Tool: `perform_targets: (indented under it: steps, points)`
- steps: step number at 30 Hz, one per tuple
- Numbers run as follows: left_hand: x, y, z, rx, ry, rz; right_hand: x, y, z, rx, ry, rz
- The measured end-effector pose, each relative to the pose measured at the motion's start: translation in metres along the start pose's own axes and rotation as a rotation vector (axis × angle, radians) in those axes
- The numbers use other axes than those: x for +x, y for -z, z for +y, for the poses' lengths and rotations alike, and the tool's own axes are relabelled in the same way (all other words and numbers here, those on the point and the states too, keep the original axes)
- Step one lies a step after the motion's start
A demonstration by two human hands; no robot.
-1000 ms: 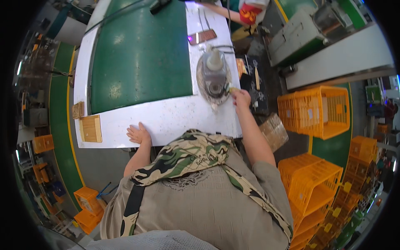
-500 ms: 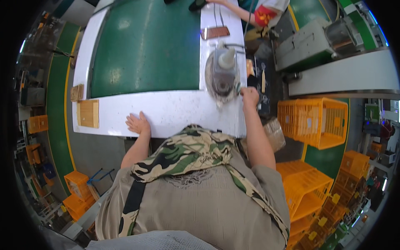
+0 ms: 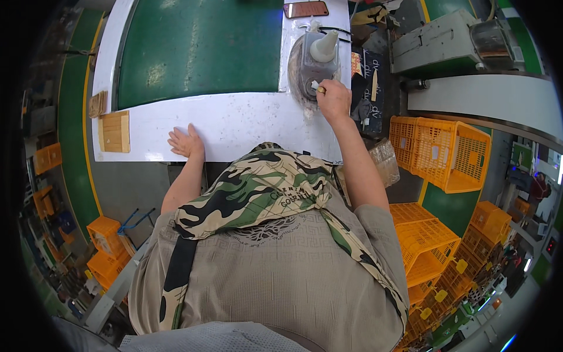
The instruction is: The person cleans the exterior of two black shoes using a small brush and a white cloth. They wipe the shoes thoroughly, then plug in a UV lamp and position it over the workbench to illuminate the area.
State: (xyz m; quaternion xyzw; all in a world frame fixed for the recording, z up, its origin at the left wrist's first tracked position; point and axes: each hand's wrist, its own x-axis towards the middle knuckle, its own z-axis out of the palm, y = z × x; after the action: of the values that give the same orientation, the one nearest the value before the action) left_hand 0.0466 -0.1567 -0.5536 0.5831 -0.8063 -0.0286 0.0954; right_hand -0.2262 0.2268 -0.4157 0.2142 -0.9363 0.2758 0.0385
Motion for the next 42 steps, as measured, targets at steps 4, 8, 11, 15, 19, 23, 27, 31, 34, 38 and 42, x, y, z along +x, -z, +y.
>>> perform_targets:
  steps: [4,8,11,15,19,23,27,31,34,38,42]
  points:
    - [0.001,0.001,0.001,-0.014,-0.010,0.001,0.006,-0.009,0.000,-0.155,0.047,-0.073]
    - [0.000,0.007,0.002,-0.042,-0.016,-0.008,0.009,-0.012,-0.002,-0.217,0.060,-0.124]
    - [-0.002,0.010,-0.002,-0.091,-0.013,-0.028,0.011,-0.009,-0.003,-0.216,0.080,-0.115]
    - [0.010,0.012,0.002,-0.138,0.068,-0.123,0.009,0.005,-0.020,-0.228,0.145,-0.055]
    - [0.051,0.014,0.066,-0.697,-0.180,-0.093,0.002,0.007,-0.023,-0.295,0.205,-0.083]
    - [0.096,0.019,0.181,-1.242,0.139,-0.535,0.007,0.013,-0.034,-0.222,0.105,-0.183]
    - [0.134,0.014,0.282,-1.529,0.495,-0.939,0.002,0.012,-0.040,-0.282,0.095,-0.147]
    - [0.163,0.013,0.367,-1.545,0.709,-1.038,-0.005,0.019,-0.041,-0.215,0.003,-0.167]
    - [0.182,0.005,0.409,-1.498,0.818,-1.072,-0.005,0.026,-0.049,-0.143,-0.074,-0.094]
    - [0.200,-0.008,0.439,-1.306,0.854,-1.134,-0.011,0.027,-0.058,-0.001,-0.202,0.070]
    - [0.198,-0.011,0.434,-1.263,0.812,-1.137,-0.023,0.028,-0.060,0.283,-0.445,0.209]
